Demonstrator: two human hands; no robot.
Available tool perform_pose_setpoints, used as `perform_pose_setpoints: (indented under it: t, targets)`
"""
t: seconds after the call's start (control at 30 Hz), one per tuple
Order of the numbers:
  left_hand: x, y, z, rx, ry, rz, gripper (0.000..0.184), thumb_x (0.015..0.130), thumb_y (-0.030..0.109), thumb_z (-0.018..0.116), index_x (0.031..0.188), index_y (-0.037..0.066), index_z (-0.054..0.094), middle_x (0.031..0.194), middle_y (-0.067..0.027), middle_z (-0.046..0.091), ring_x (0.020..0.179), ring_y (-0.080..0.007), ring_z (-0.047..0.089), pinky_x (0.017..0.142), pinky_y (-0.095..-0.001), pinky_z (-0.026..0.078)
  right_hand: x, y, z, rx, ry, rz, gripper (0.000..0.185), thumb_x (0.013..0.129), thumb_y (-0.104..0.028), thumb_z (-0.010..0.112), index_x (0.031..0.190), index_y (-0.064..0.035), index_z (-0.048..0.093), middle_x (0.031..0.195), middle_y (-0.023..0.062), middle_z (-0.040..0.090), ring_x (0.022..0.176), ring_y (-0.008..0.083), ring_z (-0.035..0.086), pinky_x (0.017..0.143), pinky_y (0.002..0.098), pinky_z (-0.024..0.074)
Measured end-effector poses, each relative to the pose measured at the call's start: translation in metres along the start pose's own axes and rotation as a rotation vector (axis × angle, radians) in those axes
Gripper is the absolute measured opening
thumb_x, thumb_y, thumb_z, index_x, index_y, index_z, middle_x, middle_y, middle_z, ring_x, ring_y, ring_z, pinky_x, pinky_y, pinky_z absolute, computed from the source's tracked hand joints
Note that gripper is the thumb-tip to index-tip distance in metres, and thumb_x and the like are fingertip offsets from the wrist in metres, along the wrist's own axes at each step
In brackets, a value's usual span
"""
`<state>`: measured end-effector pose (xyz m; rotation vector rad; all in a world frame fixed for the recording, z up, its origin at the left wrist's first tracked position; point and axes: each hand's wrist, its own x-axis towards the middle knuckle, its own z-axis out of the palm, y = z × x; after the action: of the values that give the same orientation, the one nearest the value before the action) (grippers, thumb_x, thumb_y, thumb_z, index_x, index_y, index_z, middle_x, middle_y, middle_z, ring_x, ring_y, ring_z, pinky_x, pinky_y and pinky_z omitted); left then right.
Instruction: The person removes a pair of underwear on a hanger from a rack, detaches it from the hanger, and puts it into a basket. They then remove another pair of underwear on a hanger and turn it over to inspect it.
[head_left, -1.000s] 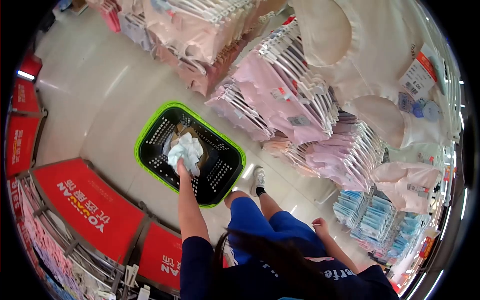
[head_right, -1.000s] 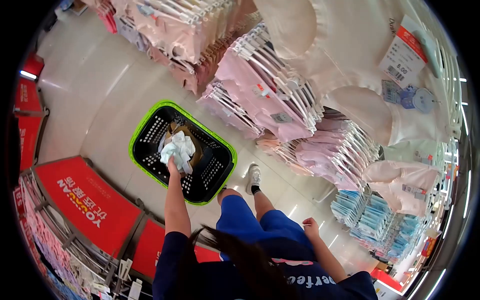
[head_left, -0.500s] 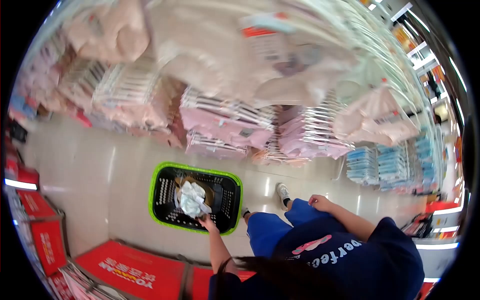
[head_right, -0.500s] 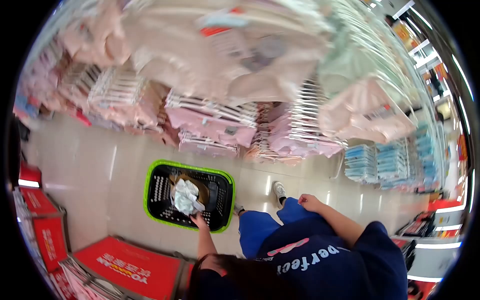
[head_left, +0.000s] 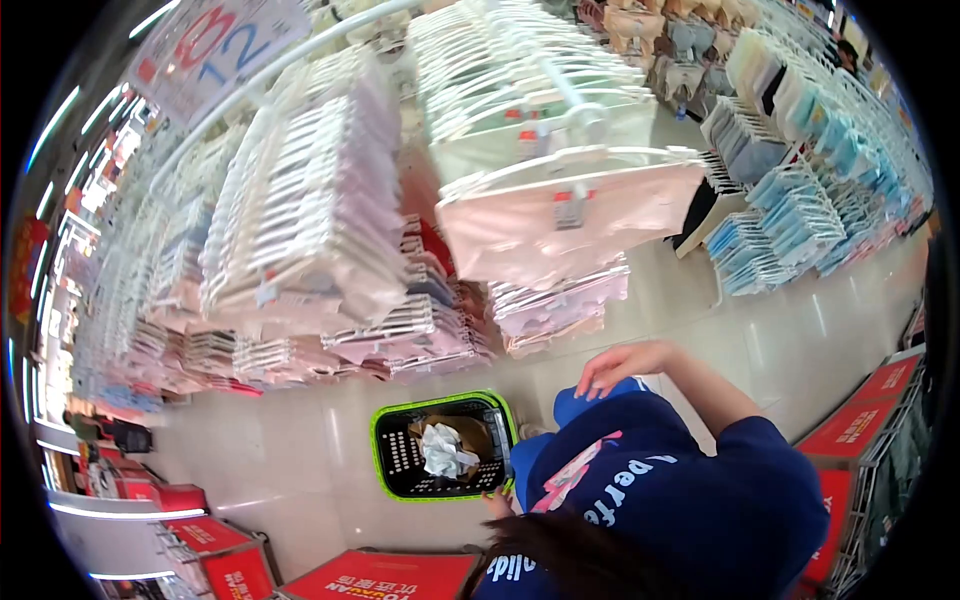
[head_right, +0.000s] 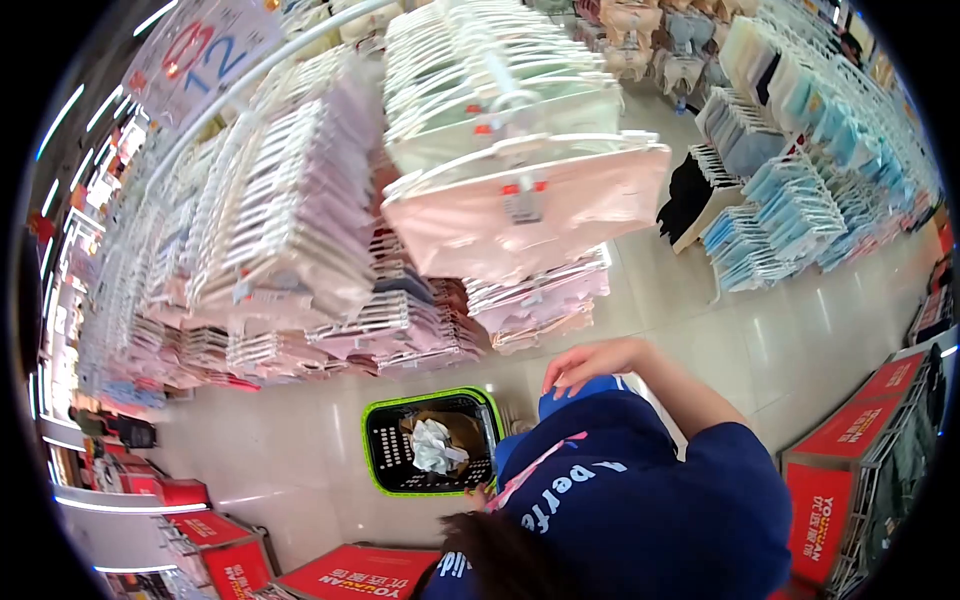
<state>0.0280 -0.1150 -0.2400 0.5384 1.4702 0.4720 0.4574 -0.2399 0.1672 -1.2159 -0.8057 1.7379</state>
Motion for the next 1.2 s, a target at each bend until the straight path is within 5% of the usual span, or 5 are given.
perform_pose_setpoints:
  t: [0.13,0.27,0.43,0.67,1.2]
  targets:
    - [-0.044,0.100,0.066,0.060,-0.090,0.239,0.060,0.074,0.003,0.056,0.122,0.018,0.023,0.079,-0.0089,0.049,0.064,-0.0185,0.050,0.051,-0.0262,0.046,-0.099,-0.071,-0.052,-0.003,-0.082,-0.636,0.031,0.081,-0.021,0.055,0.100,0.0040,0.051,0.097,0.0194,0.055,0.086,0.0254,0.057,0.076,0.0356,0.0458]
    - [-0.085,0.170,0.161,-0.169,-0.060,0.509,0.053,0.077,0.004,0.055,0.121,0.018,0.029,0.092,-0.0101,0.054,0.080,-0.0194,0.054,0.063,-0.0288,0.047,-0.160,-0.135,-0.125,0.094,0.268,-1.275,0.028,0.085,-0.030,0.050,0.088,-0.0017,0.046,0.070,0.0110,0.054,0.059,0.0174,0.052,0.051,0.0246,0.0422]
    - [-0.186,0.205,0.284,-0.175,-0.152,0.604,0.058,0.080,0.014,0.056,0.128,0.015,0.023,0.106,-0.0103,0.051,0.087,-0.0197,0.053,0.079,-0.0306,0.043,-0.145,-0.197,-0.239,-0.323,1.028,-1.171,0.019,0.083,-0.021,0.056,0.084,-0.0020,0.053,0.073,0.0015,0.056,0.063,0.0071,0.050,0.054,0.0205,0.0407]
    - [-0.236,0.153,0.351,-0.093,-0.156,0.551,0.052,0.084,0.016,0.050,0.129,0.015,0.023,0.106,-0.0079,0.054,0.083,-0.0168,0.056,0.073,-0.0256,0.043,-0.100,-0.246,-0.308,-0.700,1.010,-1.119,0.017,0.077,-0.017,0.062,0.083,-0.0024,0.054,0.075,0.0042,0.056,0.063,0.0102,0.051,0.057,0.0235,0.0426]
    - [-0.239,0.040,0.274,-0.362,0.204,0.202,0.025,0.083,0.020,0.049,0.108,0.016,0.046,0.101,-0.0054,0.055,0.081,-0.0208,0.056,0.067,-0.0325,0.044,-0.045,-0.239,-0.301,-0.955,0.961,-1.177,0.042,0.067,-0.033,0.069,0.093,-0.0053,0.052,0.086,0.0082,0.054,0.080,0.0234,0.052,0.069,0.0322,0.0420]
